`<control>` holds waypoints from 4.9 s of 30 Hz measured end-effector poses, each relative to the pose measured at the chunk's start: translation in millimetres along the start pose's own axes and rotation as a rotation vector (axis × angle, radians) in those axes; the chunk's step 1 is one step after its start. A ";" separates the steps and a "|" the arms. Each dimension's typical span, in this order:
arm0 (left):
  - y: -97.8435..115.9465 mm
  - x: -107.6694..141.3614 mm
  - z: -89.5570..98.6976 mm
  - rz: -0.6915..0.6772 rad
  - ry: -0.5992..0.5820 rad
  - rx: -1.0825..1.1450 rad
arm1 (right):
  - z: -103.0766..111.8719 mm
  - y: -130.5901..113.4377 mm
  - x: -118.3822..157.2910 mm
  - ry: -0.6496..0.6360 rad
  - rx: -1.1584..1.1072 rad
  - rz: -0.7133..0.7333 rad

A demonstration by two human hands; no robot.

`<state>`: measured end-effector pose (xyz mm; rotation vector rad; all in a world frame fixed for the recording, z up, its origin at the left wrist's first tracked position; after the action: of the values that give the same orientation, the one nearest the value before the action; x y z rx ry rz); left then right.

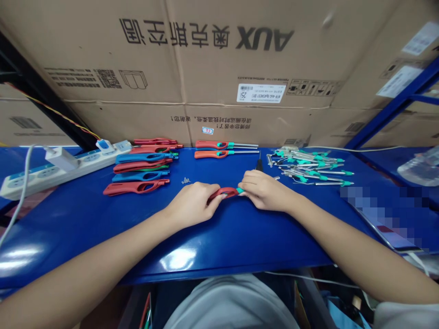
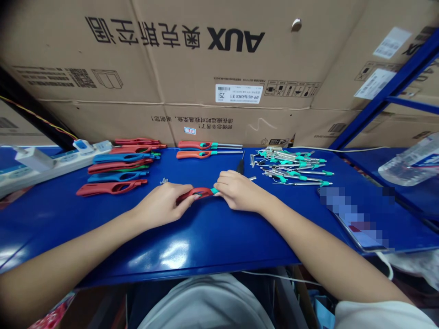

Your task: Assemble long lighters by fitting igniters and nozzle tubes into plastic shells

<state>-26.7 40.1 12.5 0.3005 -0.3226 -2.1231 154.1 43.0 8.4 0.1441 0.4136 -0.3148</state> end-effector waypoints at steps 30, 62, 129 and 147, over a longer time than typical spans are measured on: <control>-25.6 -8.4 -10.9 0.258 -0.540 0.647 | -0.6 -12.6 -2.5 0.109 0.126 0.077; -1.6 2.1 -1.8 -0.037 -0.292 0.013 | -0.6 -12.2 -9.4 -0.102 0.085 -0.063; -10.5 -0.1 7.0 0.015 -0.297 -0.190 | -2.5 3.0 -1.8 -0.135 0.085 -0.174; -10.7 -5.9 6.8 -0.035 -0.182 0.041 | 26.3 21.9 10.3 -0.010 0.008 -0.227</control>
<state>-34.1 51.5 15.8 0.1379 -0.4705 -2.1853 180.1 55.6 29.6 0.1034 0.4191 -0.5402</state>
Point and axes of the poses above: each hand's wrist, its own x-axis away from the middle knuckle, its own z-axis out of the back of the hand, y = z × x, the point moved 5 cm from there along -x, towards the middle knuckle, and after that the axes turned 7 degrees about z, right-handed, at the moved point
